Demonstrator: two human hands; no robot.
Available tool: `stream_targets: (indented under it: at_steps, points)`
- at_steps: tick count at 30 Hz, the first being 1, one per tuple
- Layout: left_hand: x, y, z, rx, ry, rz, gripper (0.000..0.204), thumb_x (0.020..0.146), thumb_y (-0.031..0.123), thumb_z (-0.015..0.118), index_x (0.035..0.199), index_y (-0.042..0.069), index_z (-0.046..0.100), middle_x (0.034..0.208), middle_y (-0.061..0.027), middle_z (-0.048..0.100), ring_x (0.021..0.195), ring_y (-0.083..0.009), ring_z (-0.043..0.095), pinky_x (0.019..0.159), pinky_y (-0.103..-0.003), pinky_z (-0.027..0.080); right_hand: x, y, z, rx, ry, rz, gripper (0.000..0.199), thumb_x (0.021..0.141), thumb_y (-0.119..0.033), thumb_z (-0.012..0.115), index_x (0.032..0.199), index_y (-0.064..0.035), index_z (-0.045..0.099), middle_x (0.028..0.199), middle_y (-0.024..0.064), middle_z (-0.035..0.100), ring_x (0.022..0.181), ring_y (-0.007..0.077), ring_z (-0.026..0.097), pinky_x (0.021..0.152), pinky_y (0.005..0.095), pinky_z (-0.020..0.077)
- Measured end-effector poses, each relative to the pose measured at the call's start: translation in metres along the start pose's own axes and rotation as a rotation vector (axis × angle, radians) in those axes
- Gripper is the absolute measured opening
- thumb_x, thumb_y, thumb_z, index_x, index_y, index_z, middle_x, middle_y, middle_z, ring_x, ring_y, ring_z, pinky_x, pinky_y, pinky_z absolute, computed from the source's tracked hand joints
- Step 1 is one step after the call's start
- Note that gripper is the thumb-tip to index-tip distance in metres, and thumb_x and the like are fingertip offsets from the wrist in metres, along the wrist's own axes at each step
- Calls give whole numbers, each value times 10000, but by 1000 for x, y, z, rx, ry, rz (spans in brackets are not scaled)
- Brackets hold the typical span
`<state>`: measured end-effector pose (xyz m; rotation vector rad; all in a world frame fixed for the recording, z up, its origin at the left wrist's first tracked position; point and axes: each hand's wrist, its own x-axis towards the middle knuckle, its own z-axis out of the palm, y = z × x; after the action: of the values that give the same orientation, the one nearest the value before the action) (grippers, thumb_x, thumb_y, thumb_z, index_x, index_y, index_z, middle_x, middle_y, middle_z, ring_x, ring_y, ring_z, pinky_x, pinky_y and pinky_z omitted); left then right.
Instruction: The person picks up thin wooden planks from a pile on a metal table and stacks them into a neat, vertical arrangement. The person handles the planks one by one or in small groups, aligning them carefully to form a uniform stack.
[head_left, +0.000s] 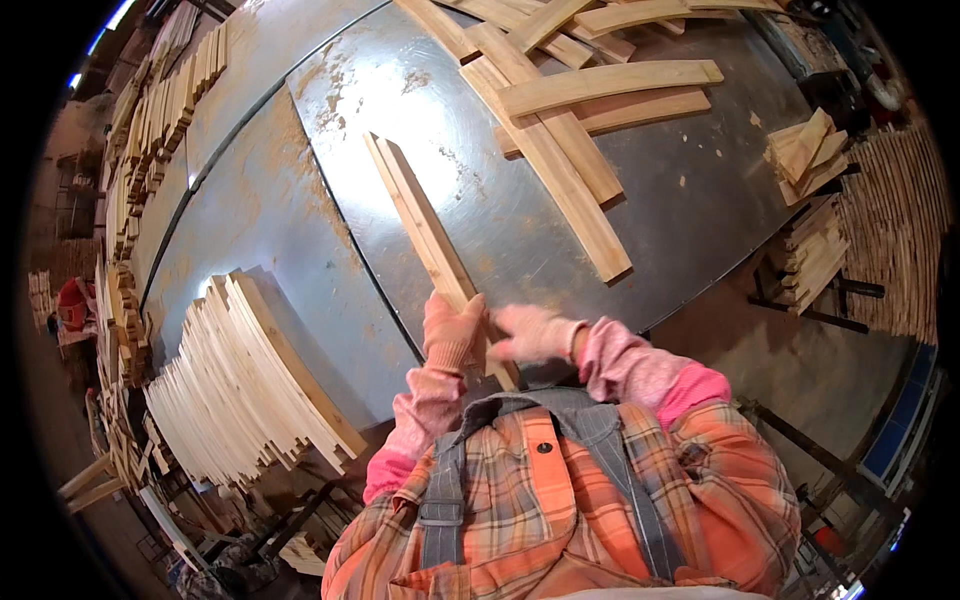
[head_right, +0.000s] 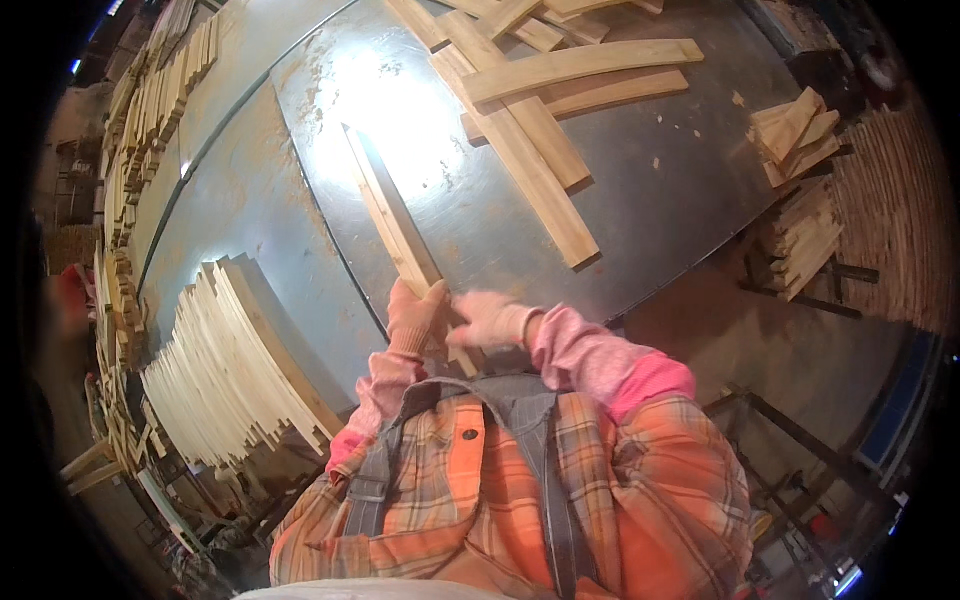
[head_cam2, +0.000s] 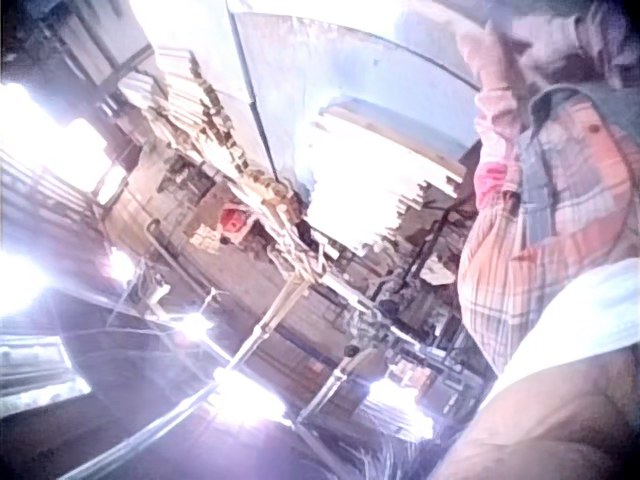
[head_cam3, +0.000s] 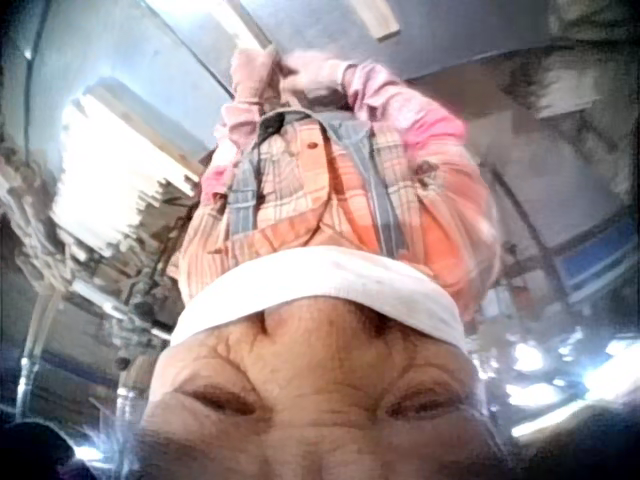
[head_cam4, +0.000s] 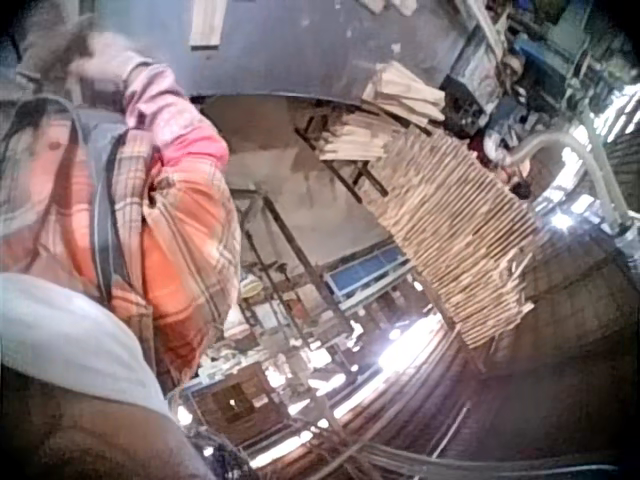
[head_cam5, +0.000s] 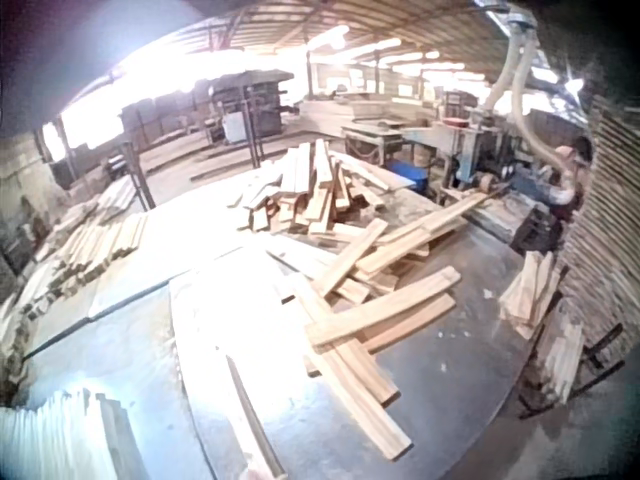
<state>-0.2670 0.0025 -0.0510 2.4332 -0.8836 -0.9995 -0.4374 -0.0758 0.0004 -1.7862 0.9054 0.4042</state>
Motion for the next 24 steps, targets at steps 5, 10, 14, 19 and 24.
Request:
stream_targets:
  at_steps: [5,10,14,19,24]
  points:
    - [20,10,10,-117,-33,15,658,778,444,801,1262,41,609,1238,-266,619,1142,-460,630,979,-499,517,-15,67,-68,-292,786,494,1047,790,-392,838,1581,-23,260,1293,250,601,1193,396,615,1009,473,514]
    - [34,15,1,-74,-30,-21,872,745,456,860,1414,20,511,1316,-279,585,1205,-449,607,1027,-494,496,-9,77,-40,-243,532,560,1046,751,-327,855,1541,-88,212,1180,228,607,1102,403,640,932,512,545]
    - [53,38,-1,-117,191,95,1129,732,459,876,1568,-19,286,1450,-294,497,1285,-443,568,1082,-469,475,-12,32,11,-5,271,101,954,822,-352,770,1578,-39,281,1384,312,538,1284,452,550,1108,500,439]
    - [64,62,-2,129,253,-28,1183,746,374,847,1617,-17,149,1518,-305,431,1318,-465,539,1107,-457,467,11,27,-40,-56,80,-124,799,887,-350,686,1556,-35,383,1366,279,579,1270,413,581,1100,477,456]
    - [61,69,-4,117,251,-4,1178,760,334,816,1641,40,90,1539,-282,416,1305,-464,548,1094,-459,473,51,107,-241,-512,866,206,339,882,-205,613,1197,-82,603,1130,222,699,1011,426,694,839,512,580]
